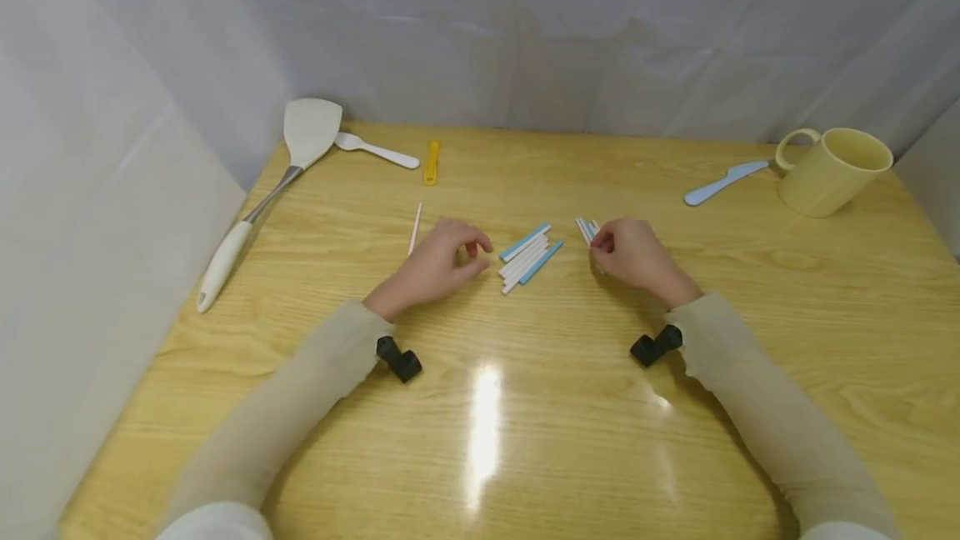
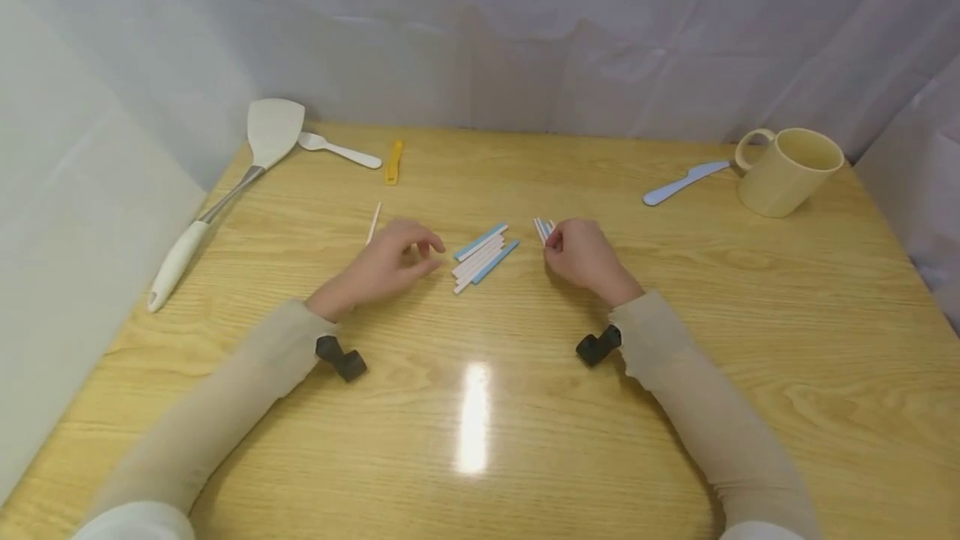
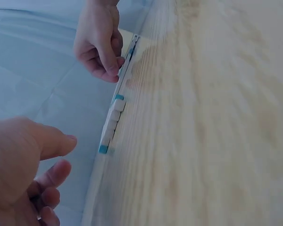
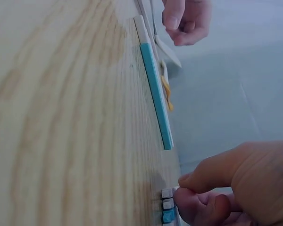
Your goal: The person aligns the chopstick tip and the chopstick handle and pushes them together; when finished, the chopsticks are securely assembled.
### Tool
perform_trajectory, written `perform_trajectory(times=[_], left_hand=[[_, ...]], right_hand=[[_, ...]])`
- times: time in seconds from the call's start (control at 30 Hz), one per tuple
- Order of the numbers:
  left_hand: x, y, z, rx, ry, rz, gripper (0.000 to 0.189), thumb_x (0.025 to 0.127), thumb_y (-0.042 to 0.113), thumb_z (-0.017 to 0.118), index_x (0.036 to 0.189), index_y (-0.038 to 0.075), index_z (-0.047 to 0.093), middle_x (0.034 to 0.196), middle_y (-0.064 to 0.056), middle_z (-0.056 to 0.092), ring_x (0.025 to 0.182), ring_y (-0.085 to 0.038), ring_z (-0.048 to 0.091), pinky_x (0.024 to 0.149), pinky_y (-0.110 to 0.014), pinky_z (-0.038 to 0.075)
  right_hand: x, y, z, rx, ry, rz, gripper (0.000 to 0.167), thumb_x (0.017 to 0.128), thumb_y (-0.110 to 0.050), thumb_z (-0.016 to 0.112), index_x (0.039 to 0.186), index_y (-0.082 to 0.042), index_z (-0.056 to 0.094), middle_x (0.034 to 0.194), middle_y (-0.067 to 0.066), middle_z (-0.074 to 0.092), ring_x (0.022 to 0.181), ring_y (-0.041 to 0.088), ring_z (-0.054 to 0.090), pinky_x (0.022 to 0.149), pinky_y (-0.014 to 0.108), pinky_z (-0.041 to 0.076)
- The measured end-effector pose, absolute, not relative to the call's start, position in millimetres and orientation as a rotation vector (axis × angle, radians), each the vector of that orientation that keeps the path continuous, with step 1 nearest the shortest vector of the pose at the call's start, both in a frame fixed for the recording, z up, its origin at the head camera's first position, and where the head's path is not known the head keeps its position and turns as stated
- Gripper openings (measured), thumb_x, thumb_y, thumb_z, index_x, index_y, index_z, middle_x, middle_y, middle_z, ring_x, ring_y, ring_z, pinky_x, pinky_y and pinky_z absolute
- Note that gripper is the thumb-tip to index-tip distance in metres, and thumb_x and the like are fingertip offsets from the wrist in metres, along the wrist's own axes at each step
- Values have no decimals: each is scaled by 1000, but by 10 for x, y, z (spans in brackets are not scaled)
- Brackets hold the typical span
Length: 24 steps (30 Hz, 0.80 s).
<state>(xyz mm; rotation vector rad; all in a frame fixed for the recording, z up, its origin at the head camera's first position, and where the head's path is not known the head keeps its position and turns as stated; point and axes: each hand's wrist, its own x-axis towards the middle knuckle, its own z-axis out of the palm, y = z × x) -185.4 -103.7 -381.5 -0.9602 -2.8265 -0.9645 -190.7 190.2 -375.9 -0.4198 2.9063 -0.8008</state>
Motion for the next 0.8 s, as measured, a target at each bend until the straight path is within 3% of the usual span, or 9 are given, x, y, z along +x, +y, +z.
perform_trajectory(times=[0.33,0.53,0.8], left_hand=[[-1933,-891,-3857,-1064,-2943,-873,25,93,17,62,115,9,70,91,-8,62,85,-22,46,76,-33,35],[-1926,-887,-3862,-991,-3002,-853,31,95,22,60,123,13,66,98,-9,59,89,-22,44,74,-32,37],[-1938,-781,-3884,-977,-2912,-793,25,92,22,64,113,9,69,96,-7,58,90,-22,47,79,-35,37]], right_hand=[[-1889,1905,-3751,-476,2915,-744,14,87,-8,62,85,5,69,77,14,68,66,20,60,62,30,48],[-1860,1887,-3749,-426,2913,-707,15,88,-14,65,87,1,69,78,12,67,66,19,59,62,30,46],[-1823,1850,-3737,-385,2954,-569,16,87,-17,66,86,-1,61,72,9,61,58,17,51,52,27,37]])
